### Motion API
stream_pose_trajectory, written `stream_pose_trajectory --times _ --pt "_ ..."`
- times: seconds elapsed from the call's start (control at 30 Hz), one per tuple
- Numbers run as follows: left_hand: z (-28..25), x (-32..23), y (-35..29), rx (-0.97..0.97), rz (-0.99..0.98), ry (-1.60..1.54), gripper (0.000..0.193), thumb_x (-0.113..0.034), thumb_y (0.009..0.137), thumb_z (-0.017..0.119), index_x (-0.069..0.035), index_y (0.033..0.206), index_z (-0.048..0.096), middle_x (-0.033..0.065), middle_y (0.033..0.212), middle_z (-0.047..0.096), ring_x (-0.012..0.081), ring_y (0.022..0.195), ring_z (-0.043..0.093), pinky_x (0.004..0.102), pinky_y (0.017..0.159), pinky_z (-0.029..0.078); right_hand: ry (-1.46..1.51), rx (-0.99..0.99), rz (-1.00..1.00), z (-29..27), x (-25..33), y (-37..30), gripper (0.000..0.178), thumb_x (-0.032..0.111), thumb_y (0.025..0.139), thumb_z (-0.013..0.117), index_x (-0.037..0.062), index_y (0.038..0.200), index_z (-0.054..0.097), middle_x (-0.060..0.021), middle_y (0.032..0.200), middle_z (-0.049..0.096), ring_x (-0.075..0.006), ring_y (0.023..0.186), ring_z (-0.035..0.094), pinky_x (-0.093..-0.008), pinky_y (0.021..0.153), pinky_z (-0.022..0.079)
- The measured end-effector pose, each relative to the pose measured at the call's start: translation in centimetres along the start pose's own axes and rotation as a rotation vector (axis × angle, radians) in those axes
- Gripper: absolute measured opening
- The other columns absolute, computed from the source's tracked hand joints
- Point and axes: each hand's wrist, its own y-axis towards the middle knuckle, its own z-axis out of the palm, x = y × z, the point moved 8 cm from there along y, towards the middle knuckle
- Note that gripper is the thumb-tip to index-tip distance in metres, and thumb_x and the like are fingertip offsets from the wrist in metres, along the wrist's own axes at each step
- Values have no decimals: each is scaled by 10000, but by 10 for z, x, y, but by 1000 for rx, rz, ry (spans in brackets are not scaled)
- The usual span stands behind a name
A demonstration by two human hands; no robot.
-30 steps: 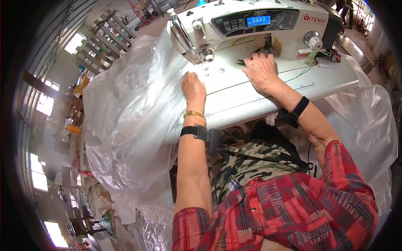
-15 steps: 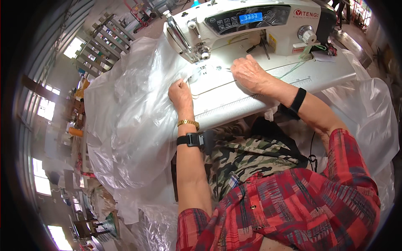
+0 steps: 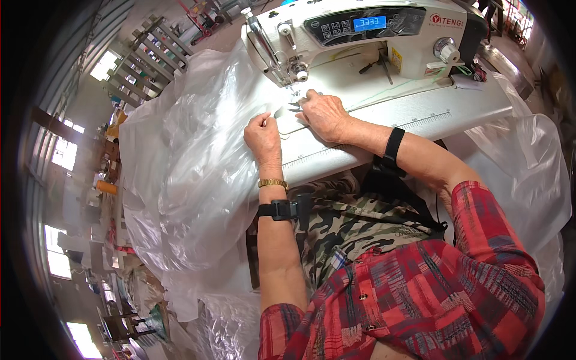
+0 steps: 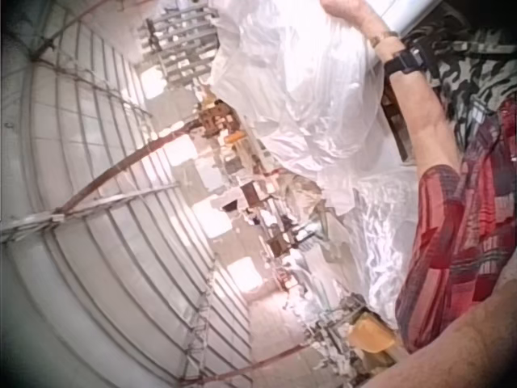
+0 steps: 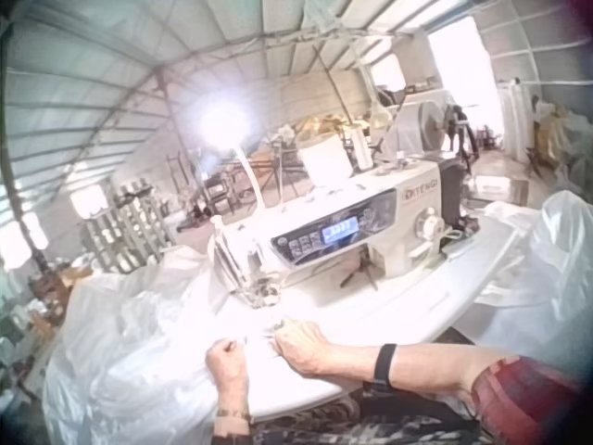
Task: Sewing large white plastic/woven sheets using an industrial sewing machine.
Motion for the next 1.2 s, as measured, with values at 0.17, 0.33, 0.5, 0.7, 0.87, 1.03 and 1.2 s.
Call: stream_pose_trajectory --times 0.17,0.33,0.5,0.7,0.87,1.03,1.2 --pt "0 -5 -2 12 -9 -21 221 -63 732 607 17 890 740 175 755 685 242 605 611 336 638 491 -63 -22 -8 9 0 8 344 319 911 601 -15 922 683 -267 1035 637 -346 803 690 -420 673 554" --pt "1 -5 -2 14 -45 -10 216 -71 729 608 13 876 742 166 732 677 236 585 591 341 624 481 -116 6 -47 13 7 18 154 144 841 583 16 838 668 -183 765 682 -326 705 697 -429 628 552" --pt "4 -3 0 27 -9 18 203 -72 723 609 -2 862 741 179 769 680 280 622 613 367 652 492 -75 -86 -98 16 8 16 136 141 826 576 33 793 653 -184 752 666 -335 698 685 -430 630 544" --pt "19 -5 -4 57 186 129 177 -134 789 557 1 758 668 234 826 643 399 782 626 481 711 489 -156 -69 13 4 -61 -5 116 139 829 574 35 795 615 -178 838 621 -370 783 620 -478 671 493" --pt "33 5 -9 63 36 244 166 -118 787 545 -7 757 665 235 820 647 408 809 645 486 744 518 -357 -81 -72 -34 -71 -25 344 232 850 665 38 1134 645 -158 1058 631 -321 1013 592 -438 836 474" --pt "11 -24 -21 136 105 232 138 -63 796 541 19 828 647 243 771 653 409 790 659 493 717 526 179 -83 -190 -14 3 -19 312 110 895 627 73 1204 613 -141 1115 662 -324 1076 609 -396 900 490" --pt "-96 -47 -69 126 259 213 200 -22 827 498 -6 940 663 225 853 670 387 829 662 473 742 525 430 13 -178 29 50 -7 366 213 935 593 28 1250 572 -208 1145 639 -360 1078 592 -409 920 467"
